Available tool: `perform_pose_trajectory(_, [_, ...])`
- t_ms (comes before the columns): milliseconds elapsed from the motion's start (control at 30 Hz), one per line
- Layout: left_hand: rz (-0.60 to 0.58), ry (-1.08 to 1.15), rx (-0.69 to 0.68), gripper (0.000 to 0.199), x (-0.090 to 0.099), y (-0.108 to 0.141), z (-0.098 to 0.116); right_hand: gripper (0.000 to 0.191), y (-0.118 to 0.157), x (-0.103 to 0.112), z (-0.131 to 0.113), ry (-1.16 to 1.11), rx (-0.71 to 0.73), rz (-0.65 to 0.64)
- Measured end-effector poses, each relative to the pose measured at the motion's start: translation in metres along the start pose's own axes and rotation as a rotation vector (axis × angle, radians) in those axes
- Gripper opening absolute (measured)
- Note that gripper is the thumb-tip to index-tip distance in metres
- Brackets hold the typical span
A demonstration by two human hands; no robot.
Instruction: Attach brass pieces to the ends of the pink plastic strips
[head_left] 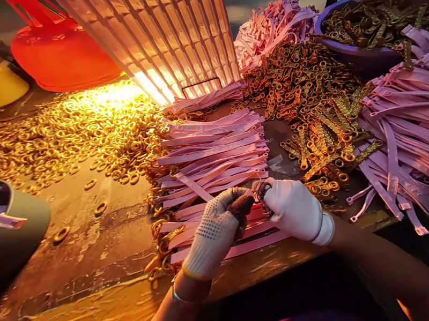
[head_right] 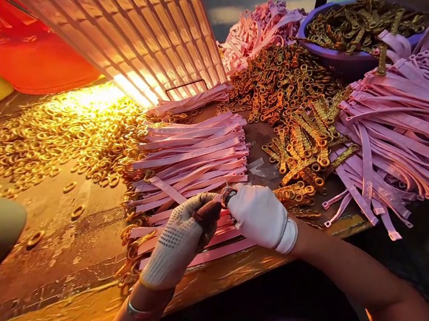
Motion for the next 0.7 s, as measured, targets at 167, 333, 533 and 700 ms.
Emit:
perform_pose_trajectory(167, [0.015, -0.509, -0.334, 0.028, 0.002, -0.004, -0.002, 0.020, 0.006, -0.020, -0.004, 0.111, -0.056, 0.121])
perform_pose_trajectory(333, [-0.132, -0.499, -0.341, 0.026, 0.001, -0.014, -0.015, 0.022, 0.009, -0.030, -0.007, 0.134, -0.064, 0.141])
perform_pose_trajectory(533, [-0.148, -0.406, -0.227, 0.033, 0.004, -0.013, -0.009, 0.024, 0.012, -0.009, 0.002, 0.045, -0.010, -0.076])
perform_pose_trajectory(700, [-0.134, -0.341, -0.178, 0.036, 0.001, -0.007, -0.005, 0.015, 0.010, -0.003, 0.005, 0.031, -0.019, -0.205])
Point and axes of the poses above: each hand's wrist, its own y-axis away from the middle knuckle, its own x-axis out of the back of the hand, z = x × y, the point moved 1 cm from there along -y, towards the middle knuckle
